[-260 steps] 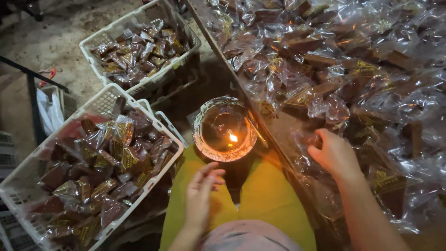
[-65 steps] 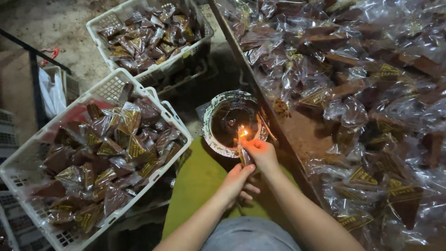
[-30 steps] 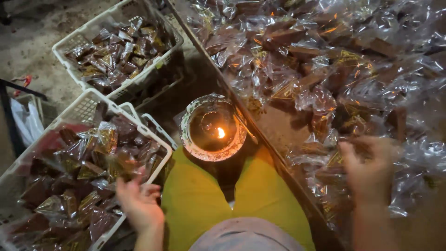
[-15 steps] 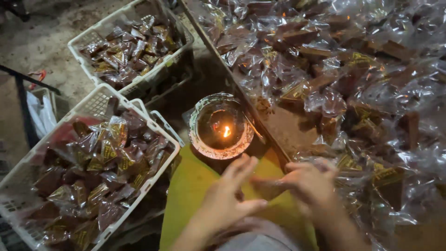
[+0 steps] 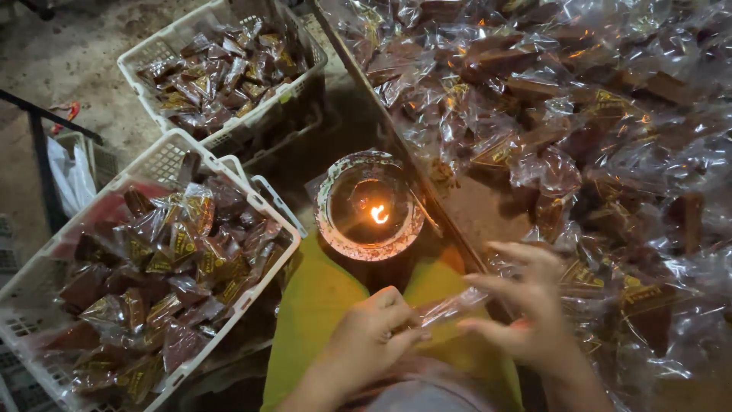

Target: Sealing plastic bags containing food items using a candle flame and placing them into baskets

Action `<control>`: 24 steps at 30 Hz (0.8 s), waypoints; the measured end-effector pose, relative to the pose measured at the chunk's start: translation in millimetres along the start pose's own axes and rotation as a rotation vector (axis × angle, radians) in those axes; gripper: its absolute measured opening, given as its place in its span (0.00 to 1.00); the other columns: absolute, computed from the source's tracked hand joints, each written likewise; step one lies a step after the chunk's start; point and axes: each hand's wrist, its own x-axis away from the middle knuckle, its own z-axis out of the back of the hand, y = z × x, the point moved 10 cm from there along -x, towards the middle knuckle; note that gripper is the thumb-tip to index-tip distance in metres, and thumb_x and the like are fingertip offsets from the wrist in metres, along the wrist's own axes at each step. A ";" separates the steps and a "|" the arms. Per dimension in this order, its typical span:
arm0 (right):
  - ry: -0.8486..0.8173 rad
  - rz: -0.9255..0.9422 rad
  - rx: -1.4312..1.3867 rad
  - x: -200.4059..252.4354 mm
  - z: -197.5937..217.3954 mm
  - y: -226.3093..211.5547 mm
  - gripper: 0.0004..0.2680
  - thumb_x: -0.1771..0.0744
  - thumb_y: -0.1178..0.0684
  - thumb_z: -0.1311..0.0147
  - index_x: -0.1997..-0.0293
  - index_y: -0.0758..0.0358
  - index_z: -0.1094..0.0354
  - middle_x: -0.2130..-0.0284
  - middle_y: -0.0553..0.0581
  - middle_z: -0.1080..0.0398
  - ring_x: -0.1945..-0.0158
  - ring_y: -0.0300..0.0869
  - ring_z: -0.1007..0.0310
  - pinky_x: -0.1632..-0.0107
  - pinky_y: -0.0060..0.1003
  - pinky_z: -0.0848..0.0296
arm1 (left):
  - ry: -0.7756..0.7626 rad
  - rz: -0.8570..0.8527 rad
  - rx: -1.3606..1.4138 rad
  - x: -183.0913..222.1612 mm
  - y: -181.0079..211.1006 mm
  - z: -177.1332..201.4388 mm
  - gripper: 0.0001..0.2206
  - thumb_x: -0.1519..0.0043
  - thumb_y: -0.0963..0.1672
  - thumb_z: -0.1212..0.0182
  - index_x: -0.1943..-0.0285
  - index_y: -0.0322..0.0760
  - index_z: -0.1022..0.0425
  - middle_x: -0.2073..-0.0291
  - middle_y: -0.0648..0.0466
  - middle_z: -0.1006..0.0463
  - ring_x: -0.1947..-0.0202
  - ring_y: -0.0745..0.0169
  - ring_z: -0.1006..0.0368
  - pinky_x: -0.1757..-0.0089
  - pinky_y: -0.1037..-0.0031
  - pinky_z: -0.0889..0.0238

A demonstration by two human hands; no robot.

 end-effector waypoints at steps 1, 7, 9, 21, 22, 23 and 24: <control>-0.244 0.078 0.092 -0.5 -22.4 -10.5 0.20 0.46 0.37 0.27 0.51 0.35 0.22 0.32 0.53 0.40 0.30 0.50 0.46 0.29 0.51 0.57 | -0.013 -0.049 -0.064 -0.1 5.8 2.3 0.05 0.40 0.44 0.31 0.62 0.41 0.21 0.69 0.55 0.29 0.72 0.57 0.28 0.68 0.67 0.36; -0.453 -0.216 -0.203 11.3 -63.2 13.2 0.09 0.34 0.46 0.44 0.72 0.51 0.21 0.74 0.42 0.21 0.67 0.35 0.27 0.53 0.35 0.39 | 0.030 -0.068 -0.017 -4.9 15.5 29.2 0.07 0.35 0.42 0.43 0.51 0.39 0.24 0.62 0.50 0.23 0.61 0.53 0.24 0.59 0.67 0.33; -0.419 -0.430 -0.516 32.0 -82.3 42.7 0.08 0.35 0.54 0.41 0.76 0.55 0.30 0.79 0.50 0.22 0.74 0.37 0.26 0.64 0.33 0.33 | 0.035 -0.039 -0.019 -3.1 -1.5 28.7 0.09 0.36 0.40 0.44 0.48 0.39 0.24 0.61 0.51 0.23 0.60 0.54 0.24 0.57 0.68 0.32; -0.143 -0.820 -1.110 31.9 -115.6 39.4 0.14 0.34 0.59 0.47 0.43 0.66 0.38 0.57 0.69 0.25 0.61 0.47 0.23 0.55 0.39 0.25 | 0.168 0.706 0.519 -7.8 -177.9 -48.2 0.10 0.39 0.49 0.42 0.58 0.41 0.26 0.69 0.53 0.21 0.70 0.65 0.26 0.64 0.73 0.35; -0.125 -0.884 -1.069 33.7 -112.2 44.2 0.12 0.33 0.60 0.51 0.44 0.66 0.36 0.56 0.68 0.26 0.61 0.46 0.26 0.55 0.37 0.28 | 0.232 0.765 0.776 -7.1 -201.0 -56.9 0.14 0.39 0.50 0.43 0.56 0.38 0.25 0.70 0.50 0.21 0.72 0.63 0.25 0.68 0.76 0.36; -0.126 -0.884 -1.069 39.1 -116.9 48.1 0.12 0.33 0.60 0.51 0.44 0.66 0.36 0.56 0.68 0.26 0.61 0.46 0.26 0.55 0.37 0.28 | 0.233 0.766 0.777 -10.8 -196.5 -51.9 0.14 0.39 0.50 0.43 0.56 0.38 0.25 0.70 0.50 0.21 0.72 0.63 0.25 0.68 0.76 0.36; -0.121 -0.933 -1.076 47.2 -123.1 54.4 0.09 0.32 0.59 0.52 0.47 0.67 0.34 0.59 0.67 0.25 0.64 0.45 0.26 0.57 0.37 0.30 | 0.244 0.817 0.849 -12.2 -194.7 -50.3 0.13 0.37 0.50 0.43 0.57 0.39 0.25 0.71 0.51 0.21 0.73 0.62 0.25 0.69 0.76 0.38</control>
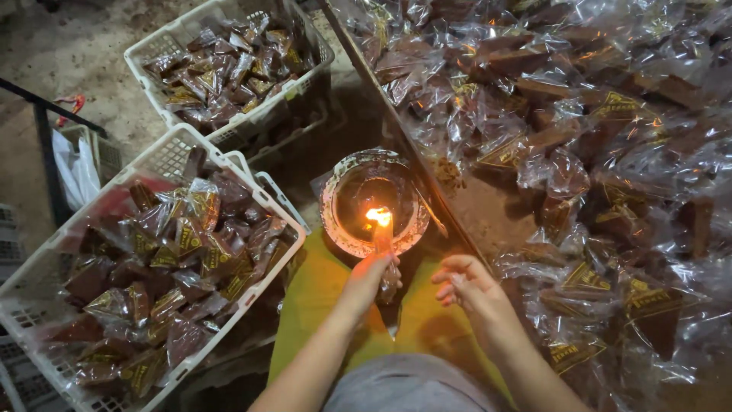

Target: Sealing plastic bags containing food items using a candle flame and placing them into baskets

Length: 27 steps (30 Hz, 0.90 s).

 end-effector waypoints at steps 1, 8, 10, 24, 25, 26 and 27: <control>0.022 -0.038 -0.018 -1.7 4.7 10.9 0.07 0.31 0.59 0.52 0.50 0.67 0.32 0.62 0.67 0.24 0.66 0.45 0.27 0.59 0.36 0.32 | 0.005 0.057 0.069 0.8 2.7 -1.2 0.12 0.35 0.50 0.43 0.58 0.39 0.24 0.71 0.51 0.22 0.73 0.61 0.25 0.71 0.76 0.39; 0.073 -0.098 -0.042 -13.5 21.5 51.8 0.09 0.33 0.54 0.44 0.57 0.71 0.23 0.65 0.60 0.21 0.63 0.41 0.25 0.61 0.30 0.32 | -0.033 0.044 0.050 10.0 -7.5 -19.8 0.12 0.39 0.51 0.41 0.58 0.41 0.23 0.72 0.53 0.23 0.73 0.64 0.28 0.70 0.77 0.43; 0.061 -0.095 0.039 -15.5 13.0 45.0 0.16 0.36 0.53 0.39 0.41 0.62 0.25 0.59 0.51 0.28 0.63 0.34 0.34 0.58 0.28 0.36 | -0.056 -0.095 -0.317 20.3 -8.6 -33.9 0.06 0.43 0.46 0.42 0.62 0.43 0.30 0.76 0.55 0.29 0.77 0.67 0.35 0.73 0.71 0.40; -0.022 -0.092 0.041 -10.0 28.4 56.5 0.08 0.36 0.53 0.37 0.64 0.56 0.36 0.72 0.50 0.37 0.71 0.36 0.37 0.67 0.30 0.41 | -0.297 -0.553 -0.790 106.5 73.0 -69.6 0.36 0.56 0.42 0.37 0.31 0.44 0.34 0.43 0.54 0.25 0.52 0.65 0.26 0.54 0.77 0.33; 0.043 -0.042 0.125 -11.1 42.3 50.2 0.06 0.35 0.51 0.38 0.64 0.55 0.33 0.71 0.48 0.34 0.69 0.36 0.33 0.60 0.28 0.38 | -0.299 -0.477 -0.789 111.0 77.8 -68.7 0.36 0.56 0.43 0.37 0.31 0.49 0.33 0.45 0.57 0.22 0.57 0.68 0.27 0.58 0.79 0.34; 0.046 -0.038 0.123 -9.7 58.7 38.7 0.06 0.35 0.51 0.38 0.64 0.55 0.33 0.71 0.48 0.34 0.69 0.36 0.33 0.60 0.28 0.38 | -0.302 -0.479 -0.791 96.0 61.2 -50.1 0.36 0.56 0.43 0.37 0.31 0.49 0.33 0.45 0.57 0.22 0.57 0.68 0.27 0.58 0.79 0.34; 0.058 0.056 0.255 -8.1 75.2 17.8 0.05 0.35 0.52 0.38 0.64 0.57 0.31 0.69 0.48 0.32 0.65 0.36 0.32 0.56 0.28 0.36 | -0.179 -0.568 -0.501 82.7 61.9 -17.6 0.36 0.53 0.41 0.30 0.31 0.48 0.34 0.46 0.51 0.20 0.53 0.63 0.23 0.52 0.75 0.31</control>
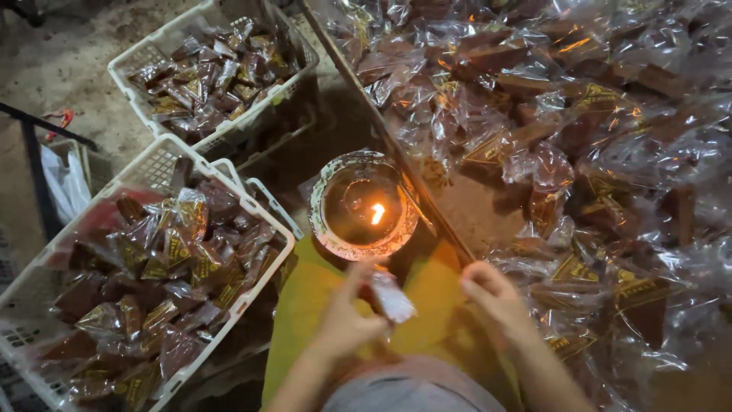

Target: Sealing plastic bags containing food items using a candle flame and placing them into baskets

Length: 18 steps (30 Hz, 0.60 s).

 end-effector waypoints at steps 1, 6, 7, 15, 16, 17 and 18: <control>0.020 0.092 0.130 1.9 20.4 -15.4 0.04 0.35 0.54 0.38 0.63 0.58 0.29 0.67 0.48 0.29 0.60 0.35 0.31 0.52 0.29 0.34 | 0.213 -0.059 0.236 4.5 -25.1 29.4 0.36 0.50 0.39 0.24 0.31 0.47 0.36 0.46 0.44 0.17 0.49 0.59 0.20 0.47 0.71 0.28; 0.230 0.349 1.223 2.4 132.8 -48.9 0.15 0.42 0.52 0.39 0.52 0.54 0.28 0.55 0.54 0.27 0.48 0.49 0.31 0.42 0.46 0.36 | 1.003 0.175 0.581 62.9 -42.5 173.9 0.14 0.38 0.47 0.42 0.45 0.46 0.31 0.41 0.55 0.25 0.65 0.66 0.25 0.66 0.79 0.36; 0.189 0.123 1.358 -1.5 155.6 -33.9 0.23 0.43 0.53 0.43 0.40 0.54 0.31 0.47 0.57 0.29 0.40 0.53 0.33 0.37 0.49 0.34 | 1.184 0.302 0.806 86.3 -61.9 186.1 0.13 0.33 0.49 0.51 0.42 0.47 0.38 0.44 0.52 0.22 0.64 0.68 0.27 0.69 0.83 0.39; 0.474 0.296 0.950 30.6 99.6 -111.8 0.16 0.35 0.52 0.43 0.41 0.53 0.27 0.52 0.56 0.27 0.59 0.50 0.27 0.50 0.44 0.32 | 0.917 0.337 0.920 57.3 -81.4 124.5 0.08 0.36 0.48 0.44 0.51 0.52 0.24 0.57 0.61 0.21 0.70 0.73 0.33 0.74 0.84 0.49; 0.500 0.467 0.744 43.8 84.3 -130.2 0.18 0.36 0.58 0.41 0.38 0.59 0.28 0.53 0.62 0.29 0.52 0.50 0.29 0.49 0.44 0.32 | 0.694 0.364 0.941 40.2 -81.8 92.9 0.08 0.34 0.48 0.46 0.51 0.50 0.23 0.58 0.61 0.20 0.72 0.74 0.31 0.77 0.83 0.49; 0.500 0.466 0.744 50.6 63.4 -127.5 0.18 0.36 0.58 0.41 0.38 0.59 0.28 0.53 0.62 0.29 0.52 0.50 0.29 0.49 0.44 0.32 | 0.695 0.365 0.941 38.4 -56.5 67.5 0.08 0.34 0.48 0.46 0.51 0.50 0.23 0.58 0.61 0.20 0.72 0.74 0.31 0.77 0.83 0.49; 0.370 0.473 0.695 52.8 33.4 -121.8 0.17 0.38 0.57 0.41 0.42 0.59 0.30 0.53 0.60 0.33 0.50 0.48 0.32 0.47 0.41 0.32 | 0.463 0.437 0.958 27.5 -28.7 21.8 0.13 0.42 0.42 0.45 0.48 0.39 0.25 0.54 0.53 0.21 0.60 0.64 0.30 0.68 0.76 0.44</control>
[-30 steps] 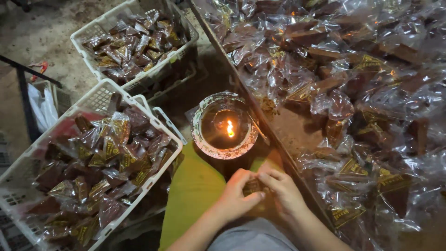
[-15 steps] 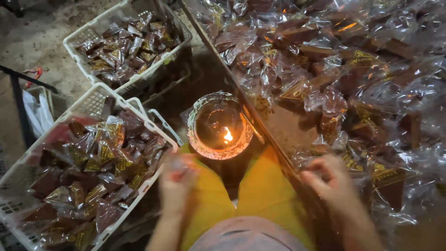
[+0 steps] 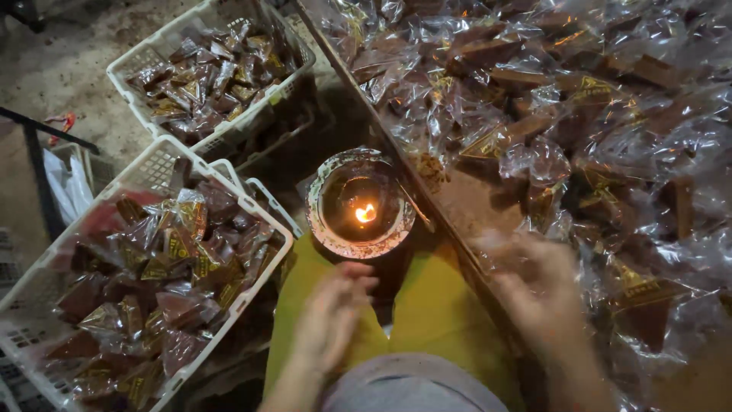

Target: Sealing plastic bags containing food items using a candle flame and placing them into baskets

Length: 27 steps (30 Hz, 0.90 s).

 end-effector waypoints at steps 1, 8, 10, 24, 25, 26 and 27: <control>-0.101 0.037 -0.080 8.6 -22.6 -18.5 0.16 0.39 0.55 0.41 0.45 0.58 0.32 0.54 0.58 0.36 0.48 0.46 0.35 0.46 0.39 0.33 | -0.165 0.151 -0.057 17.7 -23.5 -48.2 0.20 0.50 0.36 0.43 0.46 0.27 0.26 0.49 0.44 0.23 0.48 0.53 0.29 0.59 0.70 0.38; -0.048 0.066 -0.472 35.5 -53.7 -38.4 0.14 0.40 0.55 0.39 0.53 0.61 0.35 0.57 0.54 0.36 0.53 0.41 0.36 0.46 0.33 0.37 | -0.206 0.074 -0.255 25.0 -34.2 -60.7 0.09 0.39 0.36 0.46 0.54 0.31 0.21 0.57 0.49 0.19 0.58 0.62 0.24 0.55 0.71 0.25; -0.256 -0.096 -0.808 30.1 -94.8 -6.3 0.14 0.36 0.62 0.41 0.44 0.62 0.31 0.48 0.56 0.29 0.44 0.41 0.28 0.40 0.37 0.29 | -0.619 -0.003 -0.460 55.7 -18.3 -103.9 0.26 0.41 0.51 0.42 0.33 0.40 0.32 0.36 0.55 0.28 0.42 0.67 0.29 0.47 0.68 0.31; -0.026 -0.307 -0.912 21.3 -89.9 7.6 0.19 0.33 0.63 0.47 0.34 0.57 0.44 0.72 0.53 0.31 0.70 0.34 0.34 0.67 0.27 0.35 | -0.377 -0.071 -0.457 2.9 -59.7 -50.5 0.06 0.36 0.42 0.36 0.53 0.35 0.20 0.61 0.54 0.19 0.61 0.70 0.25 0.57 0.78 0.30; 0.119 -0.272 -0.864 17.2 -74.7 10.8 0.12 0.30 0.61 0.51 0.40 0.58 0.43 0.77 0.54 0.32 0.75 0.35 0.36 0.72 0.27 0.41 | -0.278 -0.067 -0.440 -1.8 -60.0 -41.0 0.06 0.37 0.43 0.35 0.58 0.35 0.17 0.66 0.54 0.19 0.65 0.70 0.26 0.61 0.79 0.31; 0.124 -0.274 -0.863 12.5 -77.1 14.6 0.12 0.30 0.61 0.51 0.40 0.58 0.43 0.77 0.54 0.32 0.75 0.35 0.36 0.72 0.27 0.41 | -0.281 -0.064 -0.443 -1.2 -60.4 -43.5 0.06 0.37 0.43 0.35 0.58 0.35 0.17 0.66 0.54 0.19 0.65 0.70 0.26 0.61 0.79 0.31; 0.202 -0.315 -0.879 10.8 -74.8 24.6 0.09 0.31 0.59 0.48 0.46 0.58 0.40 0.81 0.50 0.36 0.79 0.31 0.41 0.73 0.25 0.44 | -0.291 -0.149 -0.474 1.8 -54.1 -47.8 0.06 0.36 0.45 0.36 0.62 0.38 0.21 0.69 0.56 0.21 0.66 0.71 0.29 0.61 0.80 0.34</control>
